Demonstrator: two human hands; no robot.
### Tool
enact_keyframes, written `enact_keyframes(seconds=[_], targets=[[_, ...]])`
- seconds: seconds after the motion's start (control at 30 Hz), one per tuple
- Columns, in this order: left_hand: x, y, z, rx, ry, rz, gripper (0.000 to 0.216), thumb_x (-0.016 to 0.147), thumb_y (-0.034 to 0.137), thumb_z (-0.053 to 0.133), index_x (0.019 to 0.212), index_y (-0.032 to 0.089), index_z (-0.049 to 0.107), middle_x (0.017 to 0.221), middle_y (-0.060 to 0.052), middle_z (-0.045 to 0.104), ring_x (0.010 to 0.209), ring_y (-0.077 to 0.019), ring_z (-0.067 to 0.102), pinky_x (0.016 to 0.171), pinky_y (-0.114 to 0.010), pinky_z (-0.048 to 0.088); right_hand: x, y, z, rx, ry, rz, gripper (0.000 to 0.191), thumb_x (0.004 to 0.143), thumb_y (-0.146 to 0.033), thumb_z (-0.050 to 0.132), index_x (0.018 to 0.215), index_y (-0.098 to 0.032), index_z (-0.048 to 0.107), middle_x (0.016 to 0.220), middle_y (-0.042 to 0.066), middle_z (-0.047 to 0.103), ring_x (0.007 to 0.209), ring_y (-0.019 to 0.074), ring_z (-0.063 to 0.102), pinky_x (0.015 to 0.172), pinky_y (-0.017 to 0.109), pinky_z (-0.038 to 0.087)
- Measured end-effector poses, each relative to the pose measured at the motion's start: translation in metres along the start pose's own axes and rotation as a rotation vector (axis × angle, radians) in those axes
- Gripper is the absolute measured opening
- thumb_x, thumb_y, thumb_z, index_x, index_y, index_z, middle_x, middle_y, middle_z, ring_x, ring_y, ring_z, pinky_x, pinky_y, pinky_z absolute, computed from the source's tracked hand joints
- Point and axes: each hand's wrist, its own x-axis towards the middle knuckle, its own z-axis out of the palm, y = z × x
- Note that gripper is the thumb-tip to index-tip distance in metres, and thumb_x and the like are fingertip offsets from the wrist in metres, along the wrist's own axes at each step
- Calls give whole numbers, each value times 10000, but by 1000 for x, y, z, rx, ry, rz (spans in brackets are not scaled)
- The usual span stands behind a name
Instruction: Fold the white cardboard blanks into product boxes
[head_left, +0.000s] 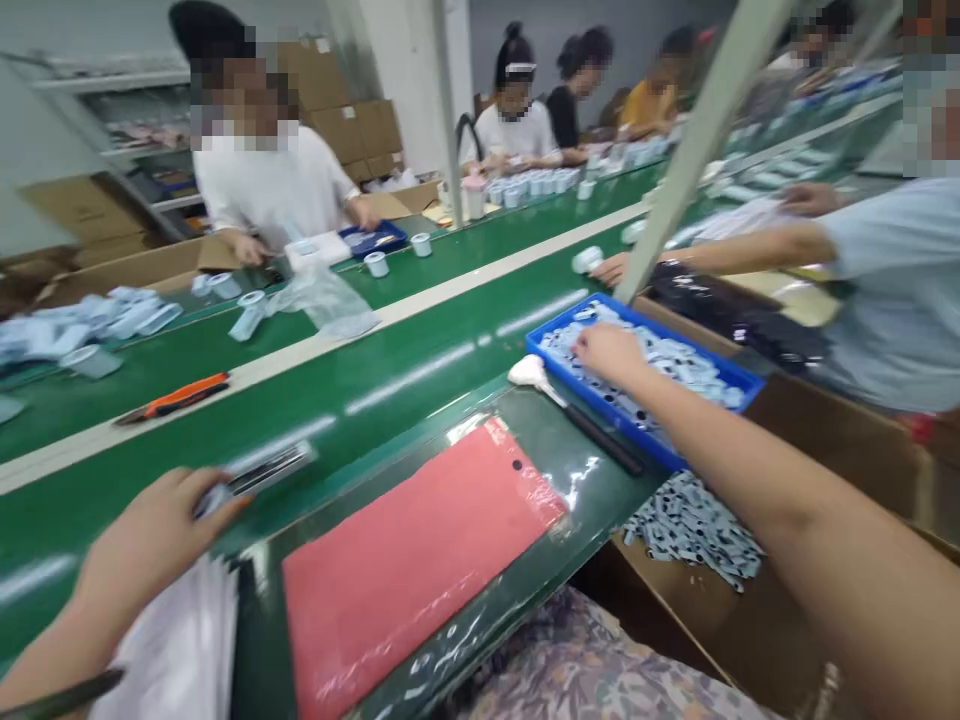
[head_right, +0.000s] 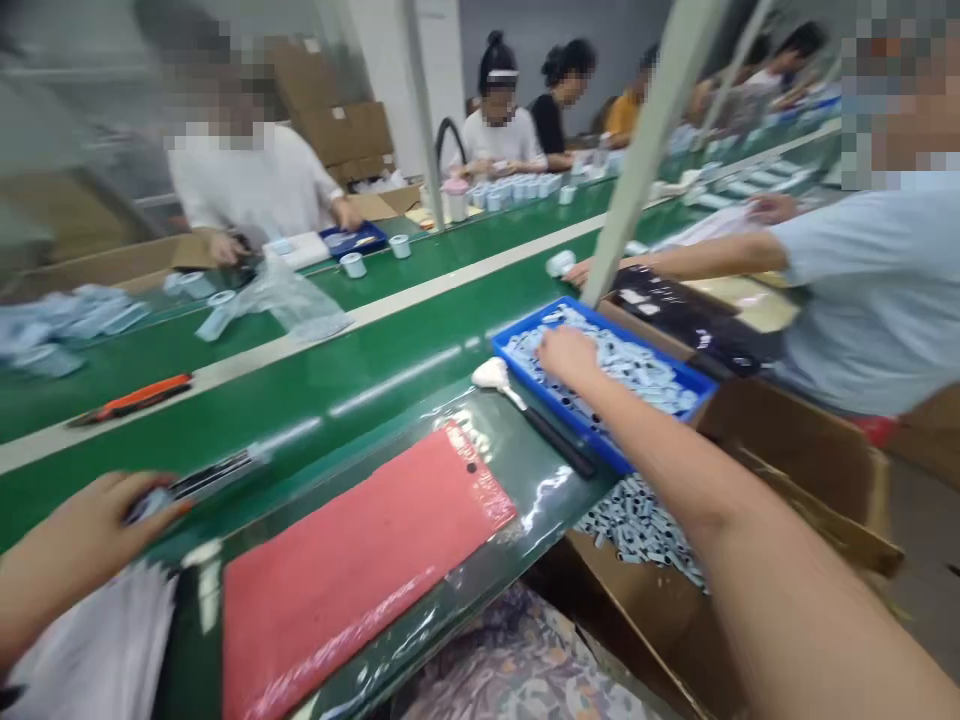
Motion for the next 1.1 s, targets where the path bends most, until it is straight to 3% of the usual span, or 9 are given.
enact_keyframes(seconds=[0.1, 0.17, 0.23, 0.3, 0.43, 0.53, 0.77, 0.97, 1.1], targets=[[-35, 85, -11, 4, -37, 82, 366, 951, 543, 488, 1040, 234, 662, 984, -32, 638, 912, -242, 637, 859, -449, 575, -20, -17, -12, 124, -32, -46, 131, 951, -193, 643, 836, -143, 680, 783, 99, 642, 776, 221, 632, 790, 406, 515], [-55, 140, -2, -110, -89, 215, 240, 932, 398, 584, 1092, 233, 654, 1077, -55, 640, 997, -249, 635, 874, -408, 558, -44, -37, -14, 262, -98, -142, 104, 949, -241, 642, 982, -167, 707, 817, 87, 672, 749, 221, 638, 749, 386, 525], [-71, 178, 15, -199, -193, 243, 185, 918, 293, 625, 1087, 220, 643, 1097, -70, 630, 1001, -249, 625, 866, -397, 552, -76, -61, -11, 419, -202, -255, 231, 947, -289, 631, 1150, -195, 688, 861, 62, 701, 724, 209, 649, 697, 357, 537], [-84, 197, 31, -249, -233, 221, 165, 907, 254, 649, 1064, 208, 646, 1092, -84, 622, 1005, -261, 618, 871, -415, 552, -110, -88, -5, 566, -335, -351, 288, 958, -313, 592, 1216, -205, 657, 892, 51, 715, 720, 198, 659, 658, 330, 534], [-96, 197, 45, -302, -166, 198, 379, 910, 289, 690, 1271, 214, 604, 1302, -124, 596, 1229, -317, 562, 1039, -513, 493, -153, -130, 10, 632, -559, -502, 191, 980, -267, 510, 1062, -205, 671, 850, 39, 722, 698, 185, 657, 625, 294, 492], [-96, 195, 45, -391, -93, 245, 460, 926, 340, 705, 1337, 197, 553, 1311, -123, 642, 1274, -319, 554, 1100, -529, 457, -164, -148, 18, 513, -542, -625, 202, 1005, -227, 468, 1001, -215, 671, 830, 26, 735, 696, 188, 672, 602, 280, 440], [-92, 205, 46, -477, -53, 238, 98, 978, 211, 586, 1030, 206, 669, 1059, -77, 722, 1063, -263, 647, 995, -490, 515, -179, -165, 5, 150, -520, -652, 203, 1050, -252, 496, 1022, -171, 680, 846, 62, 736, 720, 218, 683, 605, 303, 389], [-87, 208, 44, -497, -94, 179, 118, 905, 94, 667, 909, 209, 694, 950, -40, 730, 934, -228, 678, 860, -400, 563, -173, -147, 31, 609, -559, -572, 90, 962, -220, 633, 1007, -204, 709, 1133, 80, 686, 1025, 219, 687, 886, 354, 546], [-93, 210, 35, -469, -117, 195, 107, 864, 113, 753, 905, 200, 705, 990, -59, 746, 983, -265, 695, 884, -436, 573, -173, -134, 46, 727, -667, -556, 358, 942, -280, 680, 1291, -205, 651, 1295, 114, 669, 1191, 267, 647, 1042, 467, 512]])
